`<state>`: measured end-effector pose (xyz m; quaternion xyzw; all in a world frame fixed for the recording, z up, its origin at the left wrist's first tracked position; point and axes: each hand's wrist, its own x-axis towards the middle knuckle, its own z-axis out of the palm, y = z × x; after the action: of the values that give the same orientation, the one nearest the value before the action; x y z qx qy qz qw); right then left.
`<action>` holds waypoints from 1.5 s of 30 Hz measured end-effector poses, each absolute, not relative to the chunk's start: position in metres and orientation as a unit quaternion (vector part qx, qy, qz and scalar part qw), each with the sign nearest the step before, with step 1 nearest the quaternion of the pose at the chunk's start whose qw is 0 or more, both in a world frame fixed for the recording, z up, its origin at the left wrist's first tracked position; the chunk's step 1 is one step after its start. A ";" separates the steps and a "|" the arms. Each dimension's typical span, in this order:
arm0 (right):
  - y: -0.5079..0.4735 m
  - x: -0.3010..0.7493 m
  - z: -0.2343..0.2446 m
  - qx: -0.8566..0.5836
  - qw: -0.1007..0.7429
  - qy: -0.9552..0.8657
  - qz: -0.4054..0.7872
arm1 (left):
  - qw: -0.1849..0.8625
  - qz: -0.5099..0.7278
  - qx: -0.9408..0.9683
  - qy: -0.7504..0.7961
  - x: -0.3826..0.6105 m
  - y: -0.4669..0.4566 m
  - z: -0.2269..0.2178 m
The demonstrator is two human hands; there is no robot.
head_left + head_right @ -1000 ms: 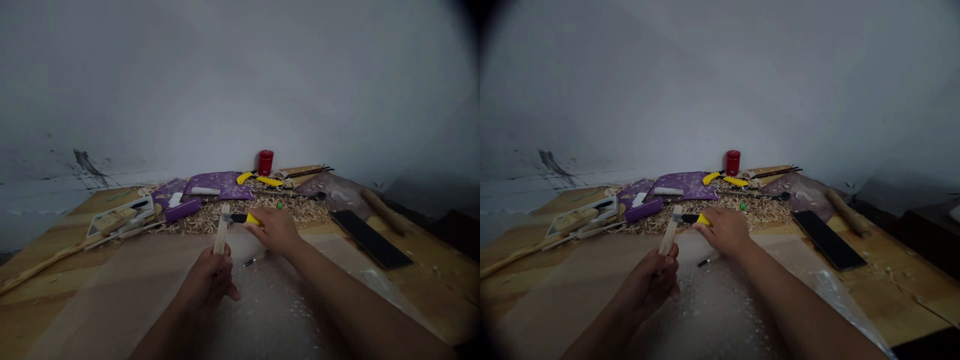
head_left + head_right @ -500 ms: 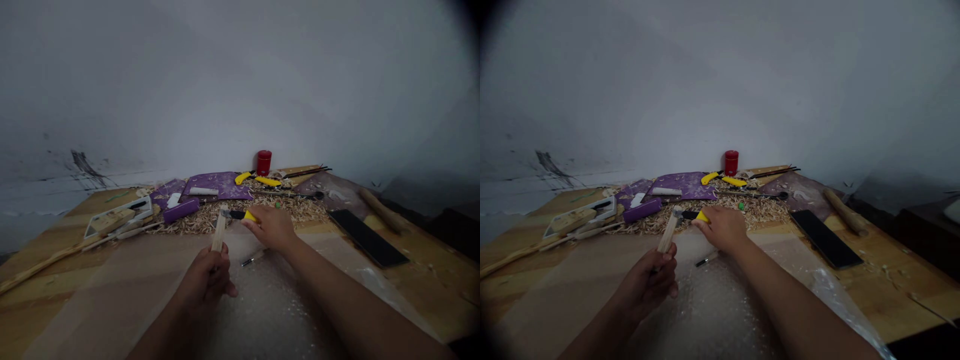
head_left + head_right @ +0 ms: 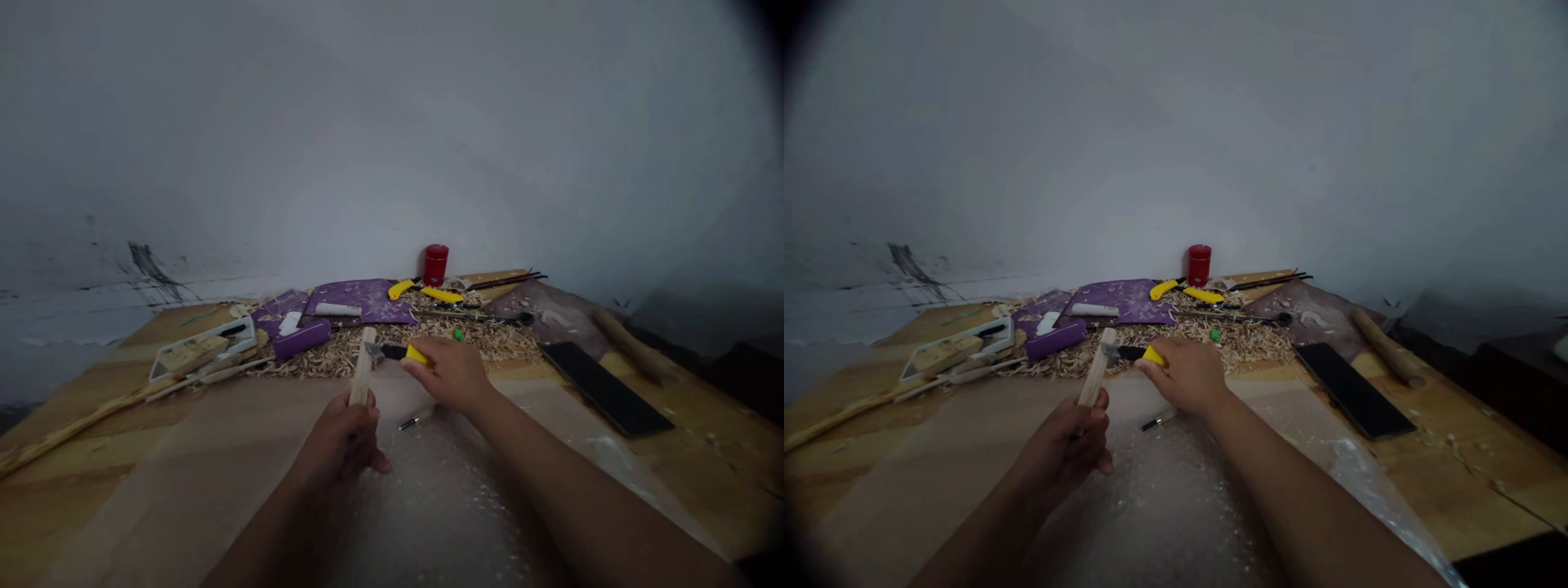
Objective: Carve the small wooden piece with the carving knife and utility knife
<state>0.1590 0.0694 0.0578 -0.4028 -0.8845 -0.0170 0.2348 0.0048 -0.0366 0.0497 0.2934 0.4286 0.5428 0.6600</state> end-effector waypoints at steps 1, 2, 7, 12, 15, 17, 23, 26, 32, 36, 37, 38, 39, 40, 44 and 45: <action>0.065 0.157 0.057 -0.383 0.232 -0.894 -0.010 | 0.654 0.549 0.292 0.431 0.003 -0.036 0.050; 0.062 0.157 0.057 -0.362 0.229 -0.903 -0.004 | 0.650 0.551 0.292 0.434 0.002 -0.036 0.050; 0.060 0.158 0.056 -0.309 0.220 -0.925 0.017 | 0.651 0.542 0.290 0.446 -0.001 -0.035 0.050; 0.063 0.159 0.057 -0.298 0.221 -0.928 0.017 | 0.640 0.548 0.286 0.457 0.001 -0.036 0.051; 0.063 0.160 0.058 -0.304 0.227 -0.925 0.009 | 0.644 0.547 0.286 0.453 0.001 -0.036 0.051; 0.063 0.160 0.057 -0.302 0.227 -0.926 0.009 | 0.645 0.547 0.287 0.449 0.001 -0.037 0.051; 0.063 0.157 0.054 -0.313 0.245 -0.918 0.001 | 0.659 0.552 0.277 0.429 0.001 -0.038 0.053; 0.063 0.156 0.054 -0.308 0.242 -0.920 0.003 | 0.667 0.552 0.277 0.417 0.001 -0.038 0.053; 0.070 0.159 0.055 -0.363 0.250 -0.897 -0.012 | 0.679 0.542 0.265 0.418 0.004 -0.040 0.052; 0.069 0.158 0.054 -0.336 0.238 -0.911 -0.001 | 0.671 0.551 0.258 0.425 0.005 -0.041 0.053; 0.068 0.158 0.053 -0.340 0.240 -0.909 -0.001 | 0.672 0.550 0.257 0.424 0.005 -0.040 0.053; 0.068 0.158 0.053 -0.346 0.244 -0.906 -0.002 | 0.676 0.548 0.257 0.420 0.005 -0.040 0.053; 0.068 0.158 0.053 -0.351 0.247 -0.903 -0.002 | 0.681 0.545 0.258 0.415 0.005 -0.040 0.053; 0.069 0.158 0.053 -0.354 0.249 -0.901 -0.002 | 0.685 0.543 0.258 0.411 0.005 -0.040 0.052; 0.071 0.158 0.052 -0.335 0.242 -0.911 0.007 | 0.686 0.546 0.253 0.410 0.003 -0.040 0.050; 0.072 0.158 0.052 -0.342 0.246 -0.907 0.006 | 0.687 0.545 0.252 0.409 0.003 -0.040 0.050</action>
<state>0.1577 0.0716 0.0524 -0.3418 -0.9071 0.0064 0.2457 0.0030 -0.0405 0.0500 0.2516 0.4093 0.5452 0.6870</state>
